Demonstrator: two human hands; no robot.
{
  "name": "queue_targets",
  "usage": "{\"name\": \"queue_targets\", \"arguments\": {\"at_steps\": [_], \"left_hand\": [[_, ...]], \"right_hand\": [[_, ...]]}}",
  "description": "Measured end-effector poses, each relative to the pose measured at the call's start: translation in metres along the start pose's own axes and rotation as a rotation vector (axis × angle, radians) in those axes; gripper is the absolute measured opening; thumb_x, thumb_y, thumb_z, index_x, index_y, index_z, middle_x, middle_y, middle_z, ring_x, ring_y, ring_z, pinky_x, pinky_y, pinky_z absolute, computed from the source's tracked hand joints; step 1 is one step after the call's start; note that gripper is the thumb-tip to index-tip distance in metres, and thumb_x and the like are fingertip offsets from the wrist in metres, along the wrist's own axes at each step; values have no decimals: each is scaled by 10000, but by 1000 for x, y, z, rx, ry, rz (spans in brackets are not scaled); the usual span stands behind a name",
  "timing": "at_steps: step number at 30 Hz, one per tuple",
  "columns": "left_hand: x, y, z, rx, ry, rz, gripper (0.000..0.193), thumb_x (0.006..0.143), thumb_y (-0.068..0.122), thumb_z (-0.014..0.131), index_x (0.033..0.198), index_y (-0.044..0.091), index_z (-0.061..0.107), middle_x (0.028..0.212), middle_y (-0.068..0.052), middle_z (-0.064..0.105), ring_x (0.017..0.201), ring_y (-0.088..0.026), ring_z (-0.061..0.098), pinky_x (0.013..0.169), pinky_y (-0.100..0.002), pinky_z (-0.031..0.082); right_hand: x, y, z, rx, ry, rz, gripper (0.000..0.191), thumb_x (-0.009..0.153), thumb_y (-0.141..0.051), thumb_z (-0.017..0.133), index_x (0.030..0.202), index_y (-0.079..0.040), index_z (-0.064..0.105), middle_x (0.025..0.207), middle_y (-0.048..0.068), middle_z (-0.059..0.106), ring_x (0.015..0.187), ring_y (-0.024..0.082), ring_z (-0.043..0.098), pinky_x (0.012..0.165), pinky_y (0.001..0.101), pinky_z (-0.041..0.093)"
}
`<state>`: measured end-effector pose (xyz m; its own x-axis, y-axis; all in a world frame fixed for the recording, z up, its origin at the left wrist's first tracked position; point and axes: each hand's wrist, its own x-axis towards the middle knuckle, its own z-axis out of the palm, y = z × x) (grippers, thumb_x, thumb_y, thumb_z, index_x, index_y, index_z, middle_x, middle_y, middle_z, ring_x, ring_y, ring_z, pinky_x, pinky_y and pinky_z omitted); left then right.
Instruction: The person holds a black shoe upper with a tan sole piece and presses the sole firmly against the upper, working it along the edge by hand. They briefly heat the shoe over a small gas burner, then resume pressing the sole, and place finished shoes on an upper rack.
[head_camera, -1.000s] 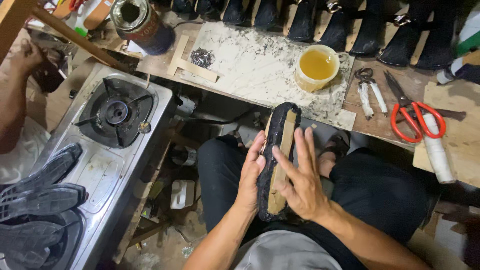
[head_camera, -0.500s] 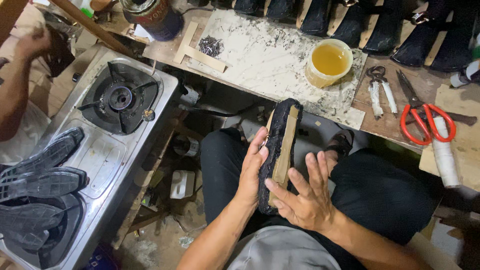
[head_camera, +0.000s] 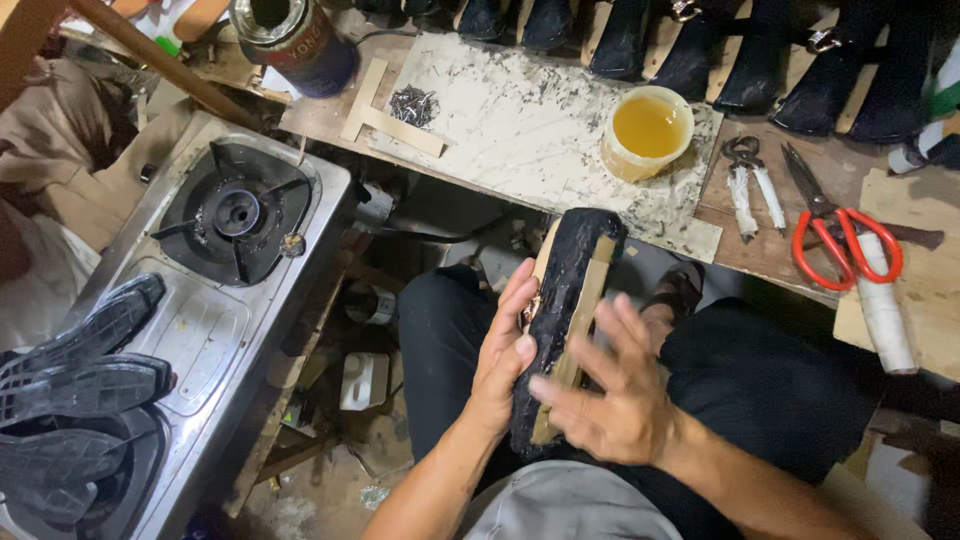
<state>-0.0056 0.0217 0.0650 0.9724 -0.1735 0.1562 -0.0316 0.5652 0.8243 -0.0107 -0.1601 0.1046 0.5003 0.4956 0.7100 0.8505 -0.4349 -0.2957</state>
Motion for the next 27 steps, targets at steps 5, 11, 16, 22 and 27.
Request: {"name": "queue_targets", "arguments": {"at_steps": [5, 11, 16, 22, 27], "left_hand": [[-1, 5, 2, -54, -61, 7, 677, 997, 387, 613, 1569, 74, 430, 1775, -171, 148, 1654, -319, 185, 1346, -458, 180], [-4, 7, 0, -59, -83, -33, 692, 983, 396, 628, 1565, 76, 432, 1773, -166, 148, 1647, -323, 192, 1335, -467, 193], [-2, 1, -4, -66, -55, -32, 688, 979, 393, 635, 1552, 65, 441, 1765, -170, 170, 1641, -324, 202, 1331, -465, 195], [-2, 0, -4, -67, 8, -74, 723, 952, 425, 653, 1531, 44, 448, 1751, -168, 192, 1625, -313, 208, 1308, -459, 203], [-2, 13, -10, -160, 93, -152, 841, 930, 507, 650, 1588, 64, 369, 1654, -173, 350, 1501, -298, 400, 1239, -424, 331]], "right_hand": [[8, 12, -8, -5, 61, 172, 291, 951, -244, 671, 1222, -195, 764, 1621, 160, 337, 1552, 444, 251, 1293, 561, 226], [16, 24, -15, -152, 87, 218, 288, 978, -242, 691, 1244, -155, 758, 1612, 178, 345, 1537, 462, 275, 1268, 574, 283], [19, 22, -15, -397, 34, 98, 332, 946, -309, 730, 1237, -153, 762, 1570, 99, 391, 1496, 426, 304, 1238, 626, 284], [23, 27, -16, -336, 6, 72, 331, 960, -315, 746, 1256, -168, 762, 1594, 114, 366, 1538, 410, 225, 1253, 622, 227], [30, 29, -15, -149, -119, 8, 333, 845, -350, 794, 1118, -159, 784, 1564, 76, 413, 1511, 394, 237, 1238, 623, 195]]}}
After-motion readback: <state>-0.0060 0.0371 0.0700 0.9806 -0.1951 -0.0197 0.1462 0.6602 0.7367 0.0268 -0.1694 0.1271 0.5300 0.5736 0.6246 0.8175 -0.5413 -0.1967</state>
